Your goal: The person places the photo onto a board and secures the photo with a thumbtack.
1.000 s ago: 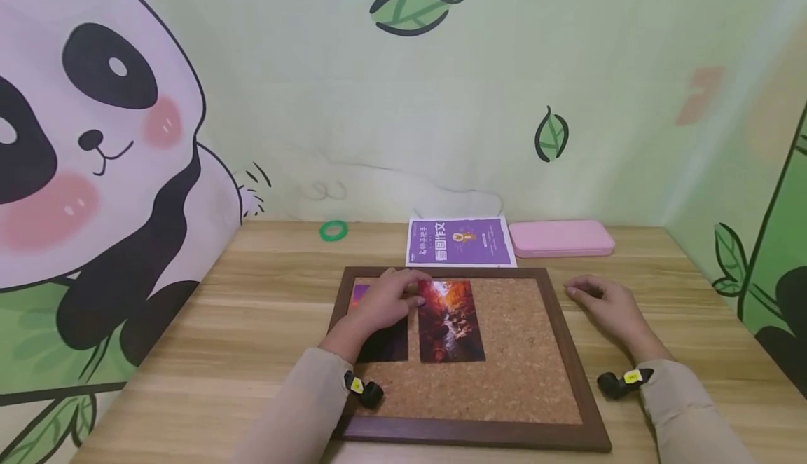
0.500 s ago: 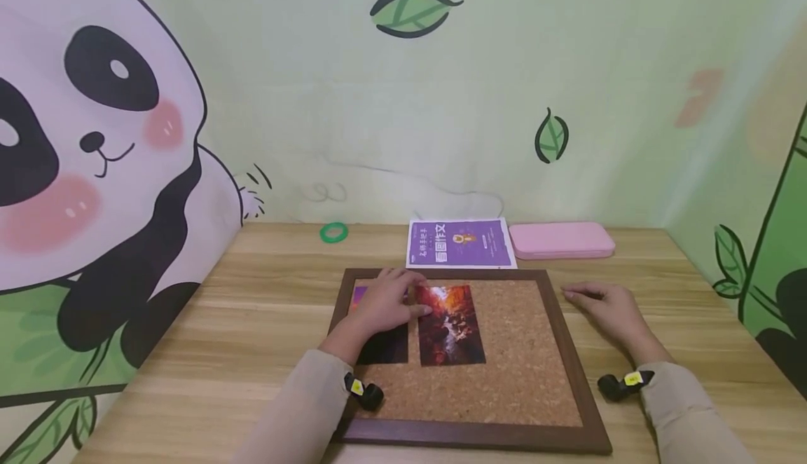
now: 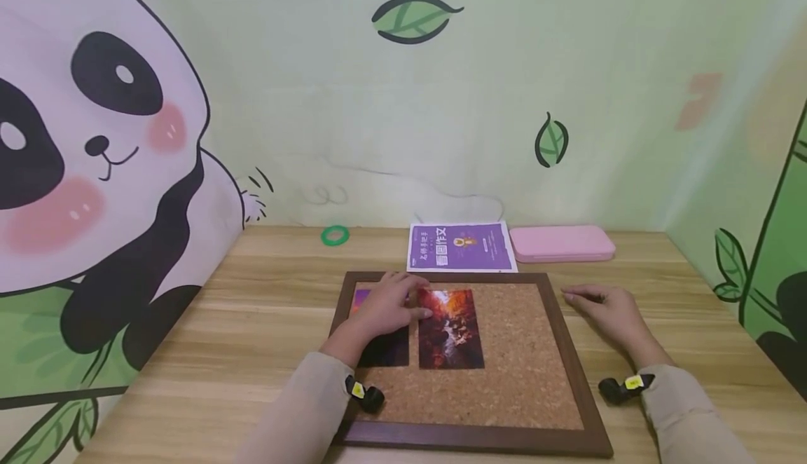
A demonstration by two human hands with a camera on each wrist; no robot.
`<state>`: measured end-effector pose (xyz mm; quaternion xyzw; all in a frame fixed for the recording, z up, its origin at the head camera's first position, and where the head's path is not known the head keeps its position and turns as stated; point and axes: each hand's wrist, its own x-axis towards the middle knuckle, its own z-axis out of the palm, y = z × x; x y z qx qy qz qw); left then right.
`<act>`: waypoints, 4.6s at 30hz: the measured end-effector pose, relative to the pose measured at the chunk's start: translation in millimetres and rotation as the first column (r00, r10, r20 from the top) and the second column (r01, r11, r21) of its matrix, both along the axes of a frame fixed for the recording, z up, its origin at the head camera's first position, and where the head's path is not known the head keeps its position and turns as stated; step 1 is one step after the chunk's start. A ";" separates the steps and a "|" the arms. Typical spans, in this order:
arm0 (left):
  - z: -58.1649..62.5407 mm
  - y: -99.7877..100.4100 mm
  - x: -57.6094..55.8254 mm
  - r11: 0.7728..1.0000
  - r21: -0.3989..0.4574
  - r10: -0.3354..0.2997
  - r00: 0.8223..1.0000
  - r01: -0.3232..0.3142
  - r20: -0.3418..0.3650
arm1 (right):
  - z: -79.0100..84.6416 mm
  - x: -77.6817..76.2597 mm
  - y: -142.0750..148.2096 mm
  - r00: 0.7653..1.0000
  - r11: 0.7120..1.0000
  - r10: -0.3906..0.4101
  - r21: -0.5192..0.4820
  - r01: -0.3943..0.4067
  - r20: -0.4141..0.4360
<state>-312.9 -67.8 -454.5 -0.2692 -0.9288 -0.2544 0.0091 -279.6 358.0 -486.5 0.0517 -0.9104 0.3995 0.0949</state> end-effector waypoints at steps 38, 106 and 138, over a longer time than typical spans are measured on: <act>-3.0 3.2 -3.1 0.995 -0.073 -0.070 0.995 0.065 -0.070 | 71.1 12.3 -62.5 0.979 0.992 0.073 -0.086 -0.091 -0.191; -1.4 0.1 -2.7 0.994 -0.087 -0.074 0.996 0.070 -0.041 | 22.0 -48.4 -193.1 0.957 0.958 0.288 0.002 -0.288 0.047; -5.7 -0.4 -3.7 0.995 -0.061 -0.083 0.996 0.080 -0.046 | 21.9 -47.7 -195.5 0.976 0.980 0.201 -0.015 -0.200 0.081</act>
